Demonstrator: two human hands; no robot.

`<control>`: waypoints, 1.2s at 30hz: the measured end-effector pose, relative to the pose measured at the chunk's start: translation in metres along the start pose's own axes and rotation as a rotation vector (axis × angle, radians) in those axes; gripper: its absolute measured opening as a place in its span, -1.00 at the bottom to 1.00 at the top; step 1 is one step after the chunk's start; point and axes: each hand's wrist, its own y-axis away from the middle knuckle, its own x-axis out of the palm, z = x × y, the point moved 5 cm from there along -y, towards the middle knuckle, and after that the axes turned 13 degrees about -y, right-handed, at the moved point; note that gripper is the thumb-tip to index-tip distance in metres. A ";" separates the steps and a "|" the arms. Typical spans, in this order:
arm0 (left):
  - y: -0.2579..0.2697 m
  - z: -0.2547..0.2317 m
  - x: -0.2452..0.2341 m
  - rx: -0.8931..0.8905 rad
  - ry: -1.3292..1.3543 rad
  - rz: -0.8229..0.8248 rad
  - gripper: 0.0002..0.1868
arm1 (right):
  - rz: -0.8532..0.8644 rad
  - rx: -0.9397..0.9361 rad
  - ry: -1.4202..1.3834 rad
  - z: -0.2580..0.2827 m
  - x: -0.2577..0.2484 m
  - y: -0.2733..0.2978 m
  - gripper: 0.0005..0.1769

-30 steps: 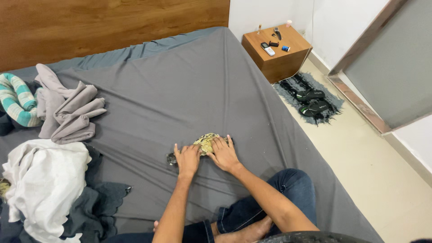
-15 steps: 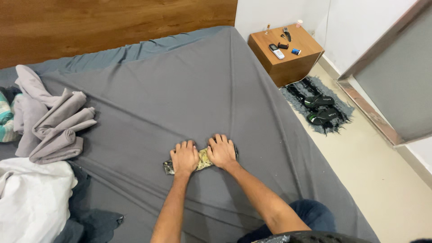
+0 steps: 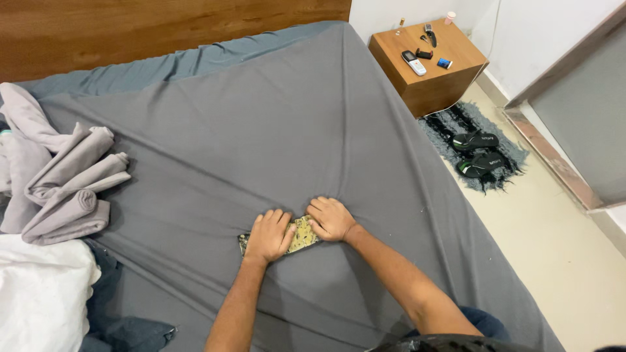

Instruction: The person folds a yellow patterned cloth and a blue towel on a bed. They smooth and fold each item into a compact shape, placing the finished items on a growing pile of folded laundry.

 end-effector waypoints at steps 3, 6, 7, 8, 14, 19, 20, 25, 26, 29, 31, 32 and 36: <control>0.007 0.007 -0.002 0.044 -0.073 0.037 -0.63 | 0.048 -0.027 -0.029 -0.007 -0.001 -0.005 -0.73; 0.013 0.014 0.002 0.028 -0.096 0.009 -0.59 | 0.086 0.002 -0.024 -0.018 0.001 -0.008 -0.69; 0.015 0.019 0.005 0.017 -0.098 -0.002 -0.58 | 0.097 0.022 -0.031 -0.022 0.004 -0.009 -0.69; 0.016 0.021 0.008 0.017 -0.104 0.006 -0.57 | 0.108 0.041 -0.037 -0.025 0.007 -0.010 -0.69; 0.015 0.017 0.011 0.119 -0.149 0.015 -0.26 | 0.055 0.001 -0.046 -0.028 0.009 -0.012 -0.69; 0.017 0.004 -0.005 0.274 -0.207 -0.095 -0.14 | 0.079 0.062 0.038 -0.029 0.010 -0.009 -0.72; 0.018 0.004 -0.004 0.236 -0.197 -0.037 -0.17 | 0.086 0.087 0.068 -0.027 0.012 -0.008 -0.73; 0.023 -0.002 0.006 0.034 -0.173 0.095 -0.20 | -0.004 0.268 0.243 -0.010 0.014 0.001 -0.66; 0.023 -0.006 0.009 -0.008 -0.180 0.085 -0.21 | -0.007 0.328 0.246 -0.006 0.014 0.004 -0.63; 0.028 -0.018 0.011 -0.100 -0.192 0.024 -0.27 | -0.097 0.215 0.313 0.025 0.013 0.017 -0.49; 0.027 -0.020 0.004 -0.137 -0.192 -0.080 -0.32 | -0.042 0.172 0.336 0.037 0.012 0.026 -0.33; 0.029 -0.016 0.007 -0.141 -0.159 0.076 -0.38 | 0.052 0.218 0.325 0.037 0.015 0.027 -0.24; 0.028 0.008 0.001 -0.174 0.082 0.489 -0.45 | 0.472 0.401 0.128 0.019 0.008 0.029 -0.20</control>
